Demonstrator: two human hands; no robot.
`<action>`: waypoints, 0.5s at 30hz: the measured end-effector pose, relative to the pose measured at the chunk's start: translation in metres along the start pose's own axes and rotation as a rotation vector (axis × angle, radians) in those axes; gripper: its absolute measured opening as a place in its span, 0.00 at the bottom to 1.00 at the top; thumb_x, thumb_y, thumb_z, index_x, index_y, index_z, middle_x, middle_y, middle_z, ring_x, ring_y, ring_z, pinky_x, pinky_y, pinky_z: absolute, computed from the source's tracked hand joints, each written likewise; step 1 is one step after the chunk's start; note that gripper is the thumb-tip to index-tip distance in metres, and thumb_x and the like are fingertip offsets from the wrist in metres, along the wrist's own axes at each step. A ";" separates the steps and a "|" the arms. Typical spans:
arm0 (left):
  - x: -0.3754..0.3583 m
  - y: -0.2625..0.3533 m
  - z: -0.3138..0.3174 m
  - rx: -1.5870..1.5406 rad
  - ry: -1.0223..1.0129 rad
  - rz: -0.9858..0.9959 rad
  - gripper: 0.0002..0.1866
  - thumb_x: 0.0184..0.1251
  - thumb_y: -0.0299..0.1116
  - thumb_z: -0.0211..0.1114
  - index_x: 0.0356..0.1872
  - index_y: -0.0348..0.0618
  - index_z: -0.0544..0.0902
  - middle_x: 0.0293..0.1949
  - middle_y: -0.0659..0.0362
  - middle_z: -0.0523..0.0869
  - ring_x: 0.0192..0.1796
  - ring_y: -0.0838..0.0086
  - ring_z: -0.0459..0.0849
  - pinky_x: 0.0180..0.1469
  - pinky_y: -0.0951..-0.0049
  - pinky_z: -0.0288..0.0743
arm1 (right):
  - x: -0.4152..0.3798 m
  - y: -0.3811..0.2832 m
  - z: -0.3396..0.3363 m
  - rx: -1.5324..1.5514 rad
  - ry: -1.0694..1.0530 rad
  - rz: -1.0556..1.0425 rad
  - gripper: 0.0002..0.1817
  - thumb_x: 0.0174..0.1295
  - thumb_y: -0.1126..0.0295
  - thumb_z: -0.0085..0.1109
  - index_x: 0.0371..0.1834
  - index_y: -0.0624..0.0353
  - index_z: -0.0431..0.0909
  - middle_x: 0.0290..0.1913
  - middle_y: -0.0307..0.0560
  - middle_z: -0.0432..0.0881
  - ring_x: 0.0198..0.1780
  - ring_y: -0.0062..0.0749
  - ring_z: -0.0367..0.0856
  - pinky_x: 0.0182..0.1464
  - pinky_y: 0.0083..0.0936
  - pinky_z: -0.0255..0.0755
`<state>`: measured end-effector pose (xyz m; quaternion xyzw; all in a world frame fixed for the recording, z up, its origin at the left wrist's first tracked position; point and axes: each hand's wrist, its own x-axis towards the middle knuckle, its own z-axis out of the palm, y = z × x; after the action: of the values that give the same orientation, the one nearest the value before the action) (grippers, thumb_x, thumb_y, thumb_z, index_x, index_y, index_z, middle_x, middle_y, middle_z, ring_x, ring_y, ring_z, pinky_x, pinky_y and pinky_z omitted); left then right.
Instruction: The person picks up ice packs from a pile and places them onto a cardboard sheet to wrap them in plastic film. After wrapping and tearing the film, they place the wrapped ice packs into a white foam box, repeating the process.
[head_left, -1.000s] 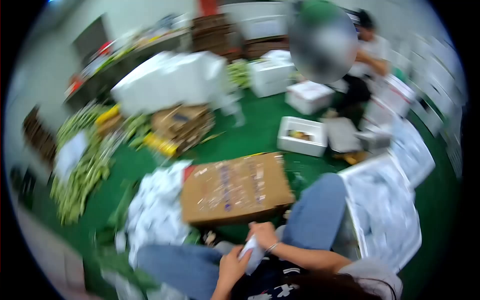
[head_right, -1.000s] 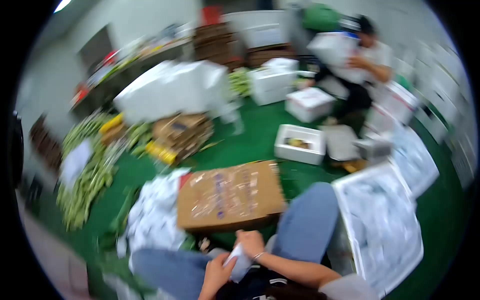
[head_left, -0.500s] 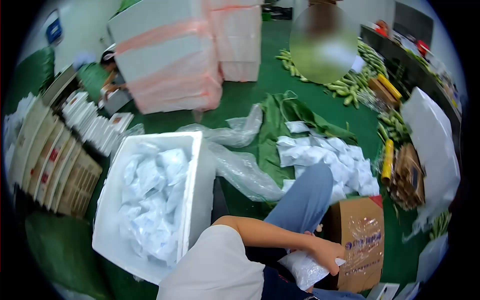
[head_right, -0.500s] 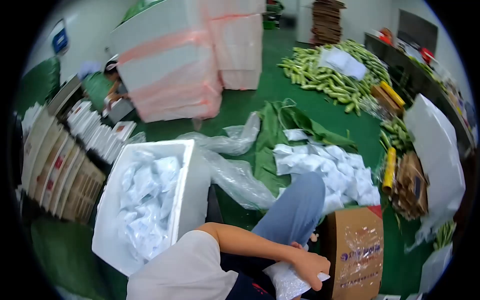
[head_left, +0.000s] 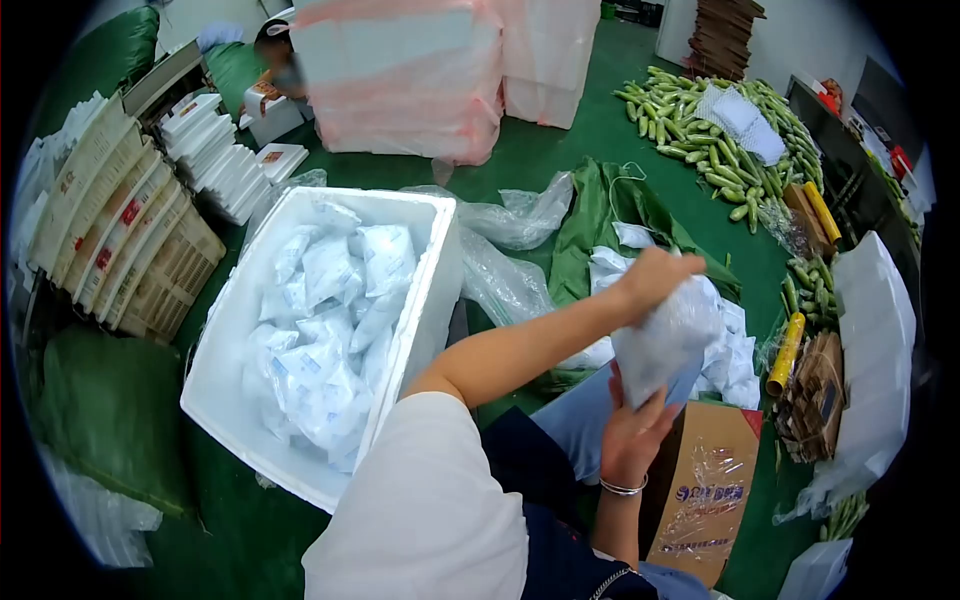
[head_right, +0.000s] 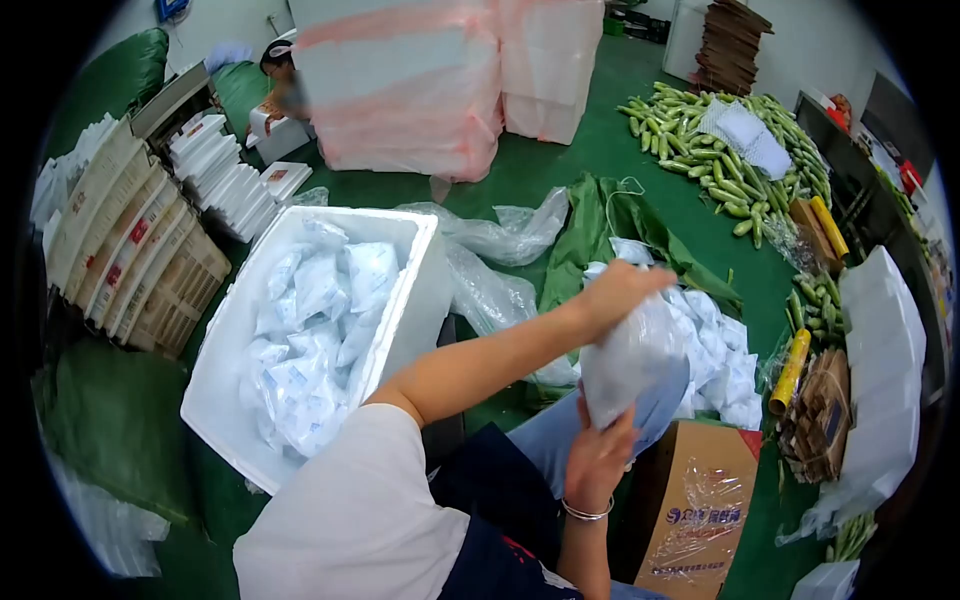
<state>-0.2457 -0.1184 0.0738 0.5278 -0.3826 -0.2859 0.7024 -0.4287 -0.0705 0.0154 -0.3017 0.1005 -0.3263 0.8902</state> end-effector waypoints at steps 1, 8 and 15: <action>-0.005 0.004 -0.002 0.005 0.009 0.000 0.21 0.64 0.46 0.63 0.22 0.36 0.80 0.17 0.64 0.75 0.18 0.82 0.72 0.20 0.73 0.65 | 0.002 0.007 0.002 -0.325 -0.008 -0.195 0.30 0.70 0.50 0.48 0.67 0.59 0.62 0.58 0.50 0.75 0.58 0.48 0.76 0.55 0.40 0.71; -0.050 0.019 -0.028 0.201 -0.194 -0.184 0.21 0.64 0.50 0.65 0.24 0.40 0.84 0.20 0.66 0.79 0.26 0.84 0.74 0.28 0.77 0.68 | 0.000 -0.004 -0.058 -0.654 0.041 -0.204 0.31 0.61 0.42 0.59 0.48 0.63 0.72 0.36 0.48 0.81 0.26 0.32 0.80 0.20 0.23 0.71; -0.069 0.067 -0.008 1.121 -0.599 0.018 0.36 0.59 0.62 0.62 0.51 0.33 0.77 0.38 0.42 0.85 0.39 0.46 0.83 0.40 0.55 0.77 | -0.010 -0.036 -0.049 -0.915 -0.050 -0.072 0.25 0.60 0.51 0.64 0.41 0.66 0.75 0.23 0.40 0.77 0.16 0.22 0.73 0.17 0.19 0.65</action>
<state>-0.2768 -0.0403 0.1208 0.7092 -0.6585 -0.1716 0.1844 -0.4735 -0.1089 -0.0023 -0.6747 0.2020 -0.2718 0.6558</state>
